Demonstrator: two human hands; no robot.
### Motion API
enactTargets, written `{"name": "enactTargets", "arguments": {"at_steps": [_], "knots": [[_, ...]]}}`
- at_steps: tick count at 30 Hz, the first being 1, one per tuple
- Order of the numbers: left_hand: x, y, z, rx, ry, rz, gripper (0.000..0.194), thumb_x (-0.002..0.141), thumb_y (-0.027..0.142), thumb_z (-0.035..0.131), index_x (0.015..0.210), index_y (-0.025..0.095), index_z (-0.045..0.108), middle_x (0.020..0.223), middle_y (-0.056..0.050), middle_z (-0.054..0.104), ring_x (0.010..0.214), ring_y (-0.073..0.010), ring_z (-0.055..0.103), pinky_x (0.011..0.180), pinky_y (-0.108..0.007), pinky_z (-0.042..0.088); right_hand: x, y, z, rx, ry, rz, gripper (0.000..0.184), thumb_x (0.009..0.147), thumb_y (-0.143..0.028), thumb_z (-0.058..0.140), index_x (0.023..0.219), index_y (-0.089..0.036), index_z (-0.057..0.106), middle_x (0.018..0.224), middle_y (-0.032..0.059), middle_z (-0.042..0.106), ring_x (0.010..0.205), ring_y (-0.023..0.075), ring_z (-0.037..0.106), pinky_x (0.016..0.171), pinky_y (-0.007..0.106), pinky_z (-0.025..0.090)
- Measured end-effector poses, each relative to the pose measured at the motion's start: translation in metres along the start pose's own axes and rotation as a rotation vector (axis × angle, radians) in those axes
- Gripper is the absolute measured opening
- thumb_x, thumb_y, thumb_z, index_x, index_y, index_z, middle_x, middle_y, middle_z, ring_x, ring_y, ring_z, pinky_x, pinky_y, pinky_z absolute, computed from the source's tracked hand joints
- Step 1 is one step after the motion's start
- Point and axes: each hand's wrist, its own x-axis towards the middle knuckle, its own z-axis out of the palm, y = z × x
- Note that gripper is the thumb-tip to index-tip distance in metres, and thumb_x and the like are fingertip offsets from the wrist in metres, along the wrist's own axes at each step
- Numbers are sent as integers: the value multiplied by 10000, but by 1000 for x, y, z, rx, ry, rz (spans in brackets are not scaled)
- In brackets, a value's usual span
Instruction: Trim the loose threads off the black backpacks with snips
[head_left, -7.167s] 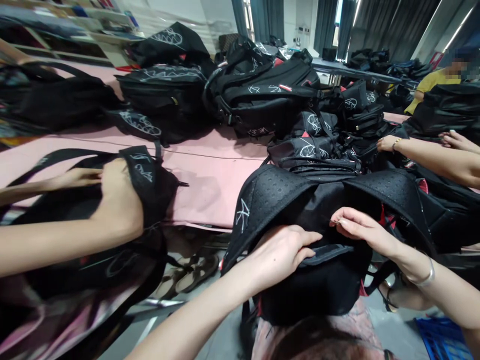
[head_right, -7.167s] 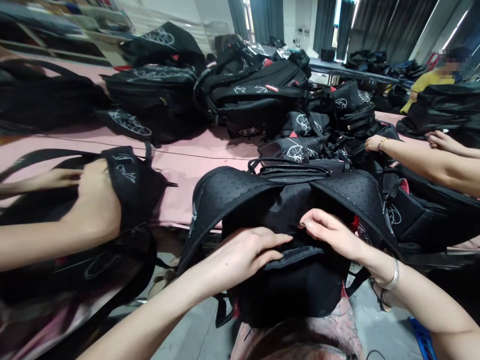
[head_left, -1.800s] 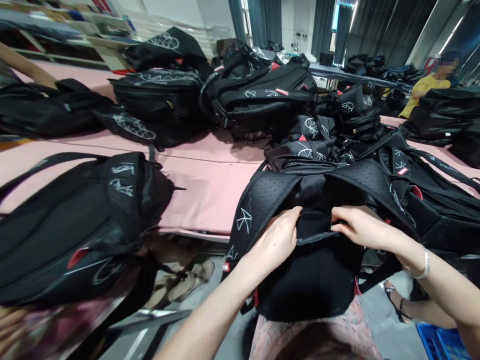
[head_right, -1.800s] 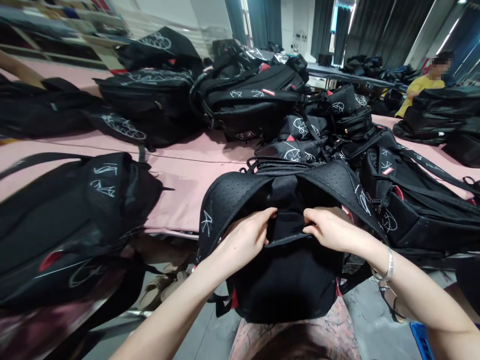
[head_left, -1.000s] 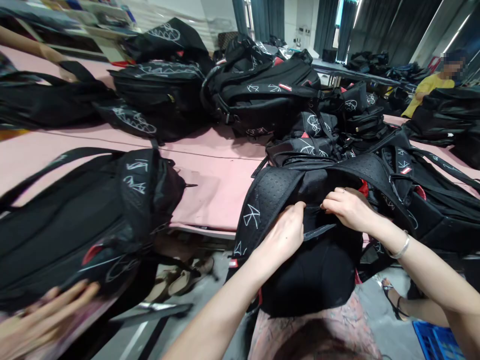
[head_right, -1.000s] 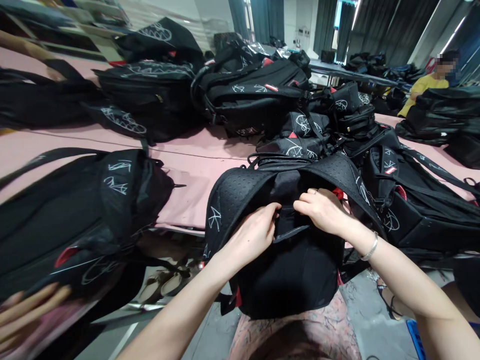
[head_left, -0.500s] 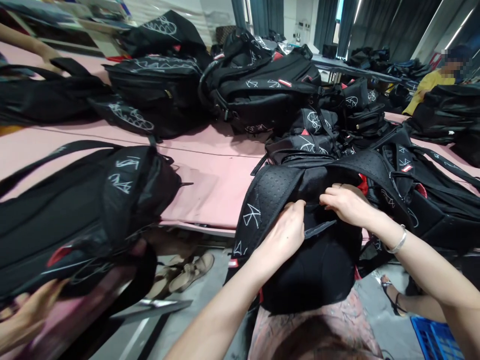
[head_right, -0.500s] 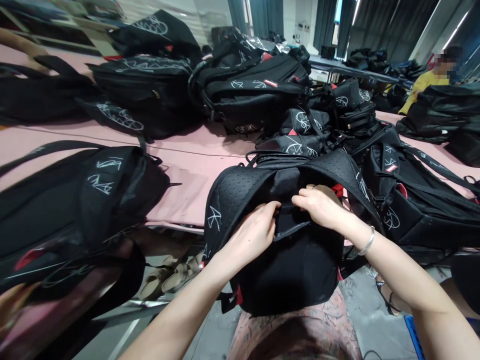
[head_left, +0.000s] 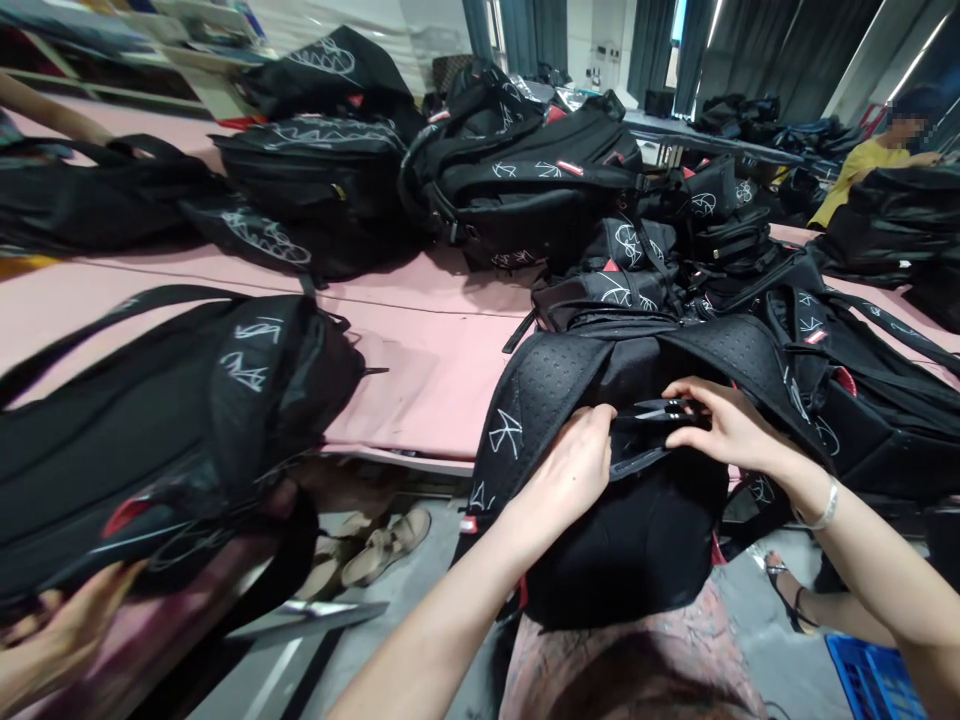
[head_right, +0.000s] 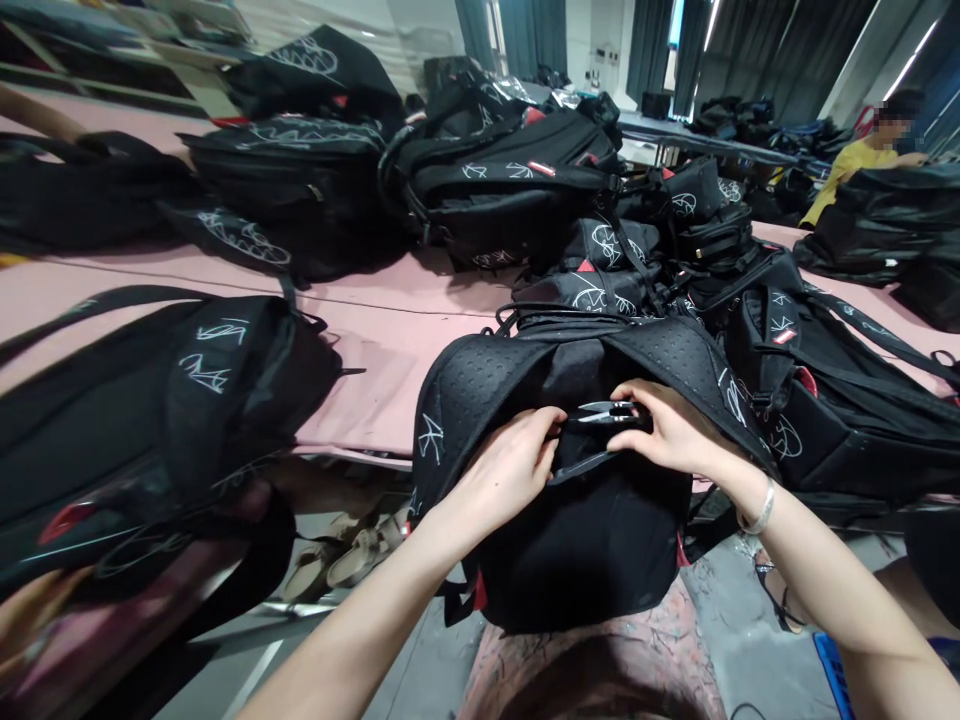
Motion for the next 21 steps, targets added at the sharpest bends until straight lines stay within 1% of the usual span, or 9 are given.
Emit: {"name": "enactTargets", "arguments": {"at_steps": [2,4,7,10,12,14,16,19,21], "knots": [[3,3,-3,2,-39,-4,262,799,85,420,1026,127,544,951,-97,619,884,-188,579,797,-307,448,-6,1,-3,10,-134,-66,267,711,-357,685,884,-169,606,754,20,608,676,146,540,614,236,391],[8,7,-5,9,-122,-17,205,799,138,459,949,126,599,894,-99,647,848,-199,599,759,-300,446,-9,3,-3,-16,-218,-162,120,774,-284,617,786,-165,630,665,14,588,625,132,523,582,230,369],[20,16,-7,38,-286,-49,190,783,229,502,735,125,654,750,-116,678,746,-217,631,637,-277,437,-11,7,3,-19,-200,-289,158,821,-179,499,731,-156,627,609,18,560,592,127,501,571,235,357],[31,27,-3,137,-344,-117,203,738,237,533,642,117,665,666,-145,677,665,-231,643,549,-267,409,-11,10,9,-9,-191,-353,167,811,-165,483,709,-153,614,594,18,545,590,132,497,584,245,366],[35,31,1,204,-314,-146,202,734,206,511,660,117,676,670,-152,680,657,-236,648,546,-270,402,-11,10,11,-18,-188,-349,161,805,-157,483,698,-154,603,598,18,543,600,136,500,593,249,373],[37,32,4,209,-281,-132,221,750,187,475,697,128,681,687,-139,685,676,-231,652,564,-272,401,-11,11,9,-19,-177,-303,148,802,-147,485,705,-157,595,605,15,542,603,136,501,584,244,375],[37,29,6,164,-264,-102,230,764,181,453,734,147,679,693,-112,686,688,-218,653,577,-266,399,-11,10,4,11,-154,-230,65,796,-181,533,793,-160,594,671,16,567,636,137,517,592,237,391],[33,24,8,117,-250,-99,228,784,202,444,755,161,667,689,-91,680,677,-208,648,570,-260,394,-10,11,-4,45,-68,-117,245,801,-270,576,1017,-164,528,878,45,590,774,155,541,675,250,428],[30,23,9,115,-237,-113,223,791,212,442,743,161,654,698,-88,679,687,-211,649,578,-265,398,-9,13,-6,-23,-6,-97,222,850,-270,507,1048,-169,506,922,53,576,820,162,531,716,266,426]]}}
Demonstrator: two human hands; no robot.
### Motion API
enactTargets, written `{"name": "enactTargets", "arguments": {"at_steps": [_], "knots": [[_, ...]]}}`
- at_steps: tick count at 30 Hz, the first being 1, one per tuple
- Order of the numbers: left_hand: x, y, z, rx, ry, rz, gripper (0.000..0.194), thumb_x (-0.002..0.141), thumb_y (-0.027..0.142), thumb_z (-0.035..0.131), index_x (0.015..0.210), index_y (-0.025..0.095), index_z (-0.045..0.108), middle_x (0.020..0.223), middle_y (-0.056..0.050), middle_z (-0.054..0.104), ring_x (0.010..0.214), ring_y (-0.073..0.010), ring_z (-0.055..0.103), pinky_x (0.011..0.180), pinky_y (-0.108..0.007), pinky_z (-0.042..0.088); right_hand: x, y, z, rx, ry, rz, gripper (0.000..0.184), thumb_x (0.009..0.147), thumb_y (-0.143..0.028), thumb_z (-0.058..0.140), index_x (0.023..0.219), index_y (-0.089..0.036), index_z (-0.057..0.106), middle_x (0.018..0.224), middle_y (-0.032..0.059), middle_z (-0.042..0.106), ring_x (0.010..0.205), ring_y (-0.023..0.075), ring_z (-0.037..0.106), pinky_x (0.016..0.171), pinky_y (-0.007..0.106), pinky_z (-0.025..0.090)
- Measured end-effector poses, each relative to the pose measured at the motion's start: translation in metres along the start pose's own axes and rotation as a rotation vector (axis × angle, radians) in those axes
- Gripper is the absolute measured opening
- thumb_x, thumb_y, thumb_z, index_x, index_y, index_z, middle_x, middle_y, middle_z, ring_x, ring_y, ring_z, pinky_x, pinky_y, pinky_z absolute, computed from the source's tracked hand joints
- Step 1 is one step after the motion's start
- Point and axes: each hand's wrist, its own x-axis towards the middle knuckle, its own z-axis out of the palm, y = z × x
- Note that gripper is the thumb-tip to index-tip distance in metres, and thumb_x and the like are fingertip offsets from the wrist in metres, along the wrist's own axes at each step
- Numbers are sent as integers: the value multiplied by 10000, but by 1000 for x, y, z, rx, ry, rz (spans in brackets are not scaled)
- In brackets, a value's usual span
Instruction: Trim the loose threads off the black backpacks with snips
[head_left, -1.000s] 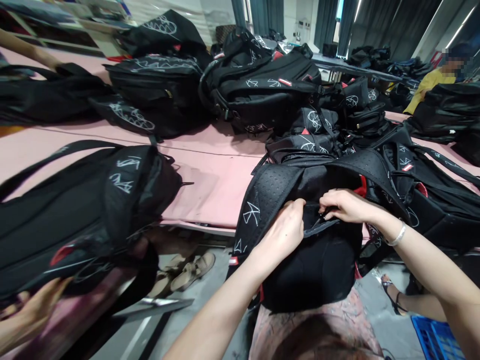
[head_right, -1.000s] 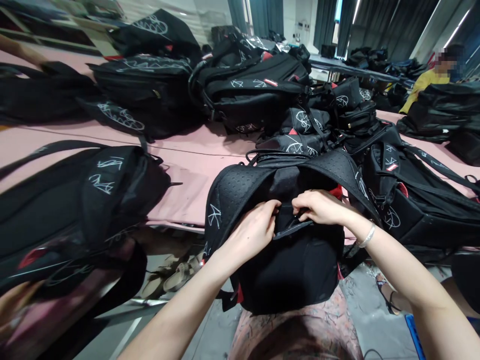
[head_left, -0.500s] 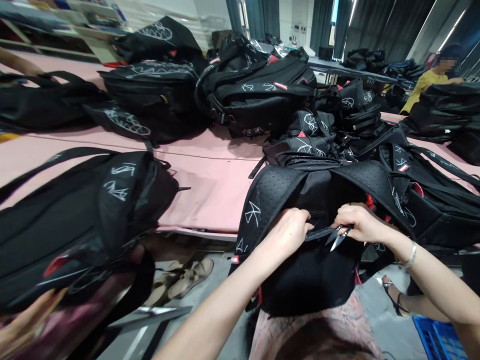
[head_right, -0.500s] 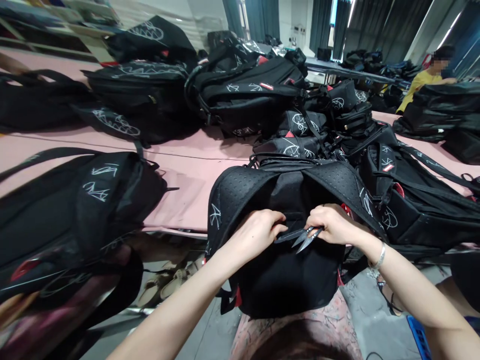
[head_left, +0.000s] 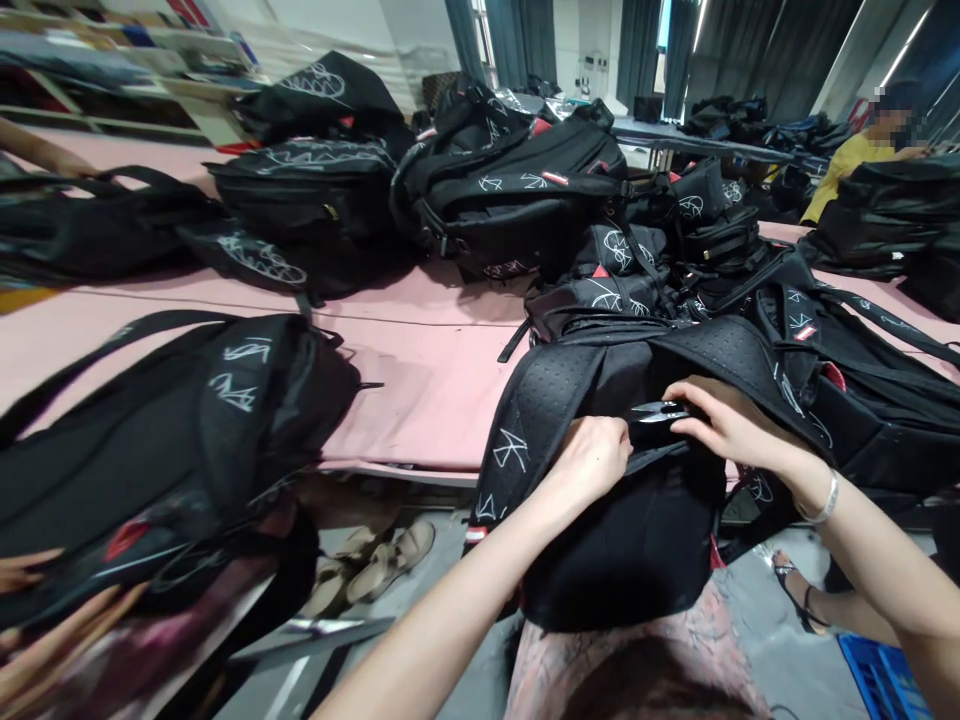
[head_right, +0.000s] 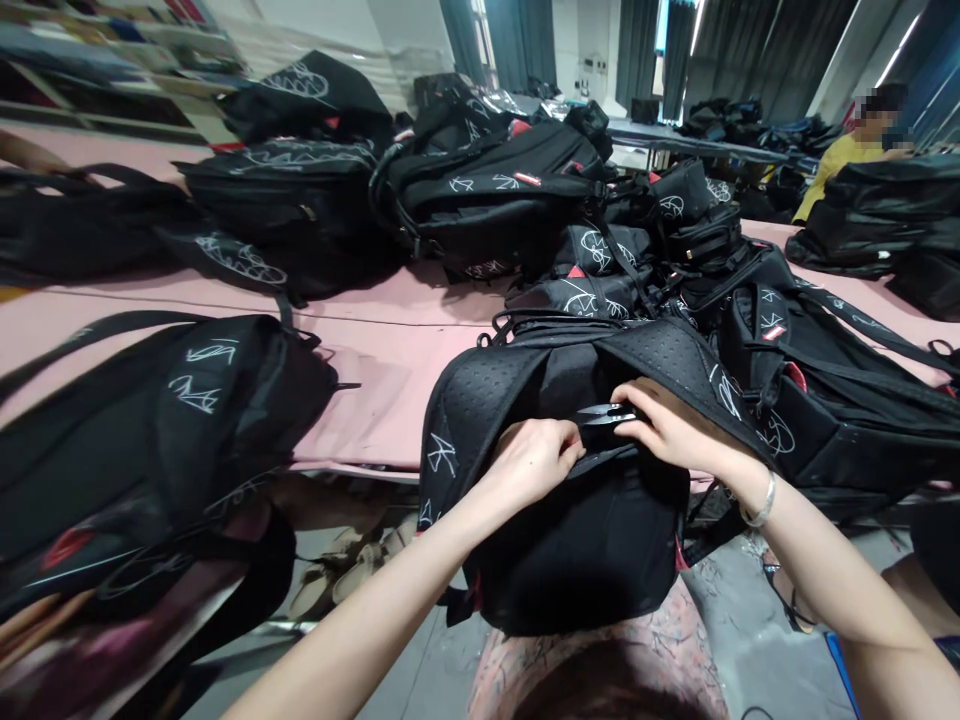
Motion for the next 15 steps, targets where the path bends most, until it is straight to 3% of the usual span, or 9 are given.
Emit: {"name": "enactTargets", "arguments": {"at_steps": [2,6,11,15], "knots": [[-2,1,1,3,-4,-12,212,791,207,443,728,159,640,718,-88,681,714,-217,651,596,-272,404,1,2,1,-123,24,-25,154,883,-241,436,971,-178,547,863,41,568,794,163,516,708,270,410],[-4,3,0,2,-30,-12,194,781,166,435,721,158,620,768,-91,688,752,-225,652,621,-287,413,3,3,4,-286,25,-69,230,901,-218,381,816,-185,592,733,17,530,717,156,467,651,267,359],[-3,3,-1,-5,-25,11,178,773,152,440,711,162,607,757,-82,685,747,-224,650,628,-293,417,10,1,1,-458,-101,-231,209,886,-166,408,842,-208,608,778,14,546,723,154,433,637,273,303],[-3,-1,-1,-23,-21,22,169,775,149,443,687,165,587,732,-68,673,713,-208,639,605,-282,414,15,0,3,-532,-96,-245,214,867,-119,409,816,-203,598,729,13,522,712,156,422,633,276,290]]}}
